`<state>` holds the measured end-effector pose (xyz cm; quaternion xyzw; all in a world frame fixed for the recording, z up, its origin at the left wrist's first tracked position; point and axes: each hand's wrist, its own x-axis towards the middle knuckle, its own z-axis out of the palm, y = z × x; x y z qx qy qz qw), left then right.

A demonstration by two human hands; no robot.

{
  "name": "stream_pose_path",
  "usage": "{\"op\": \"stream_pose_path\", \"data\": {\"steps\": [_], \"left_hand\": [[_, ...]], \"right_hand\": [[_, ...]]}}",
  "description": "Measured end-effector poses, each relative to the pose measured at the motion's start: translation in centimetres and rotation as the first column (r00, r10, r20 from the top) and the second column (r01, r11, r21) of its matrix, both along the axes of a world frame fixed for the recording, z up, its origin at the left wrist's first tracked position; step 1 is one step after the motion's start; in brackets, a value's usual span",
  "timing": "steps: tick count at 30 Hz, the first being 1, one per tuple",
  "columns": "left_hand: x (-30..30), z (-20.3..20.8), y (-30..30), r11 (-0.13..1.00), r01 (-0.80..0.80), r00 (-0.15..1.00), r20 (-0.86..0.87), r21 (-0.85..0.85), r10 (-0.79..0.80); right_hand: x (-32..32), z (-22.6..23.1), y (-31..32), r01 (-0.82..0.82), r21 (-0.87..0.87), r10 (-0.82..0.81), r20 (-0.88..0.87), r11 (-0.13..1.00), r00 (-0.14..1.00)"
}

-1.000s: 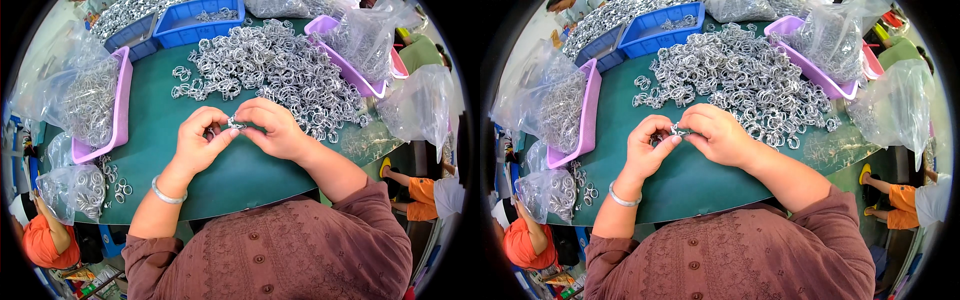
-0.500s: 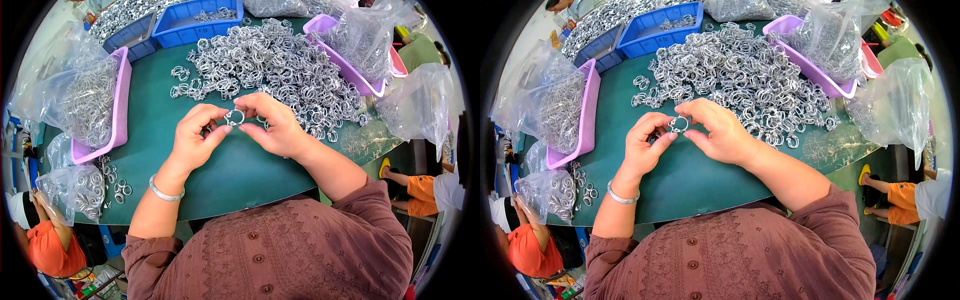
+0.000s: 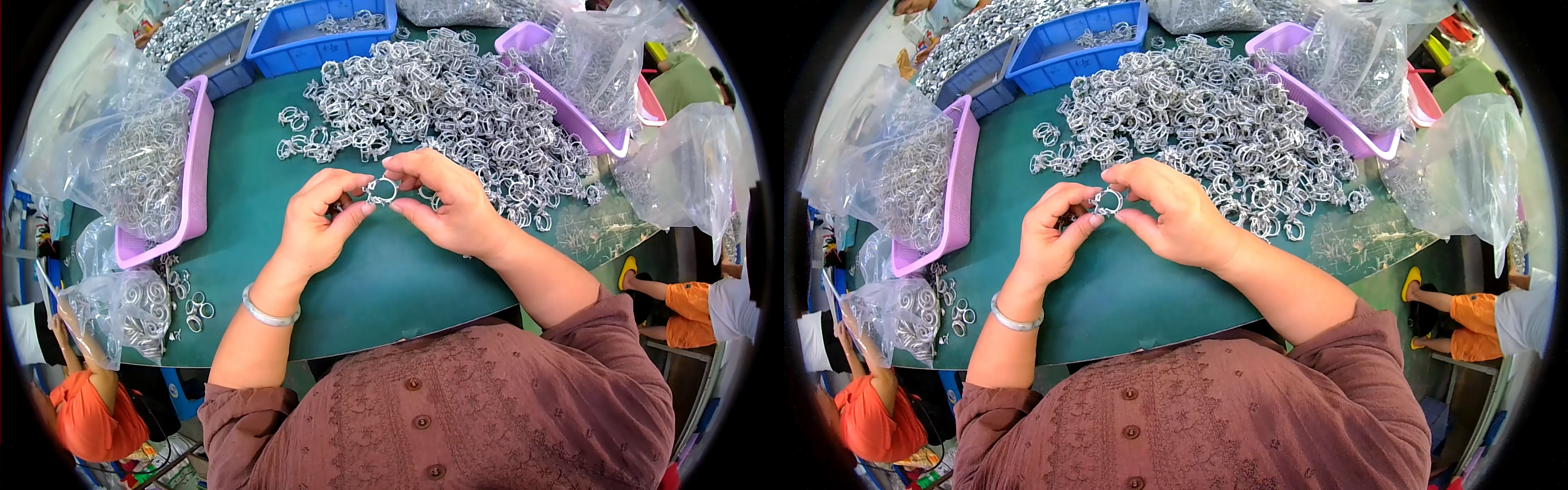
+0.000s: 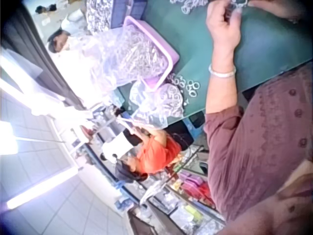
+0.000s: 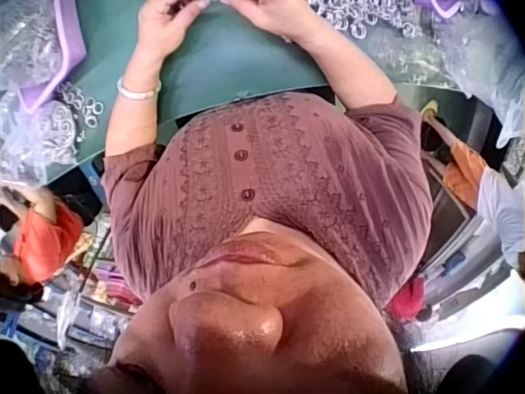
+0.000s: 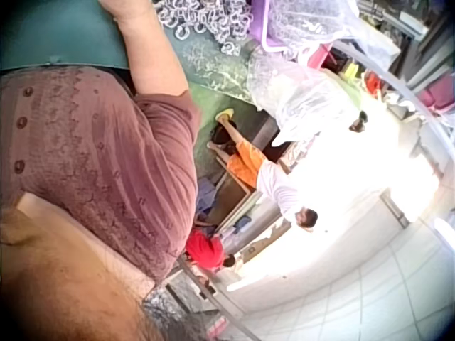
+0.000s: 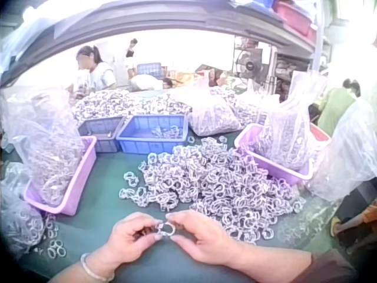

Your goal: The person assembles metal clips by picking up metal components from a pile on the workbench and connecting them together by hand.

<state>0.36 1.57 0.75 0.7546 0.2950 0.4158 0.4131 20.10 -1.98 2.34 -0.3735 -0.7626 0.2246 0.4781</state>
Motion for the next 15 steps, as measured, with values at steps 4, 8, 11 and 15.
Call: {"op": "stream_pose_path", "data": {"steps": [4, 8, 11, 15], "left_hand": [[0.08, 0.19, -0.05, 1.000, 0.008, 1.000, 0.003, -0.018, -0.008], [0.04, 0.21, -0.12, 0.998, 0.021, 1.000, 0.011, -0.065, -0.020], [0.07, 0.10, -0.20, 0.990, 0.044, 0.999, 0.029, -0.136, -0.040], [-0.18, -0.12, -0.22, 0.979, 0.103, 0.995, 0.015, -0.176, -0.102]], "right_hand": [[0.04, -0.06, -0.02, 0.001, -0.008, -0.001, -0.008, 1.000, 1.000], [-0.17, 0.01, 0.04, 0.028, 0.035, -0.027, -0.030, 0.999, 0.999], [0.05, 0.08, 0.15, 0.033, 0.071, -0.036, 0.031, 0.997, 0.999], [0.24, -0.02, 0.02, 0.023, -0.033, -0.022, 0.027, 0.999, 0.999]]}}
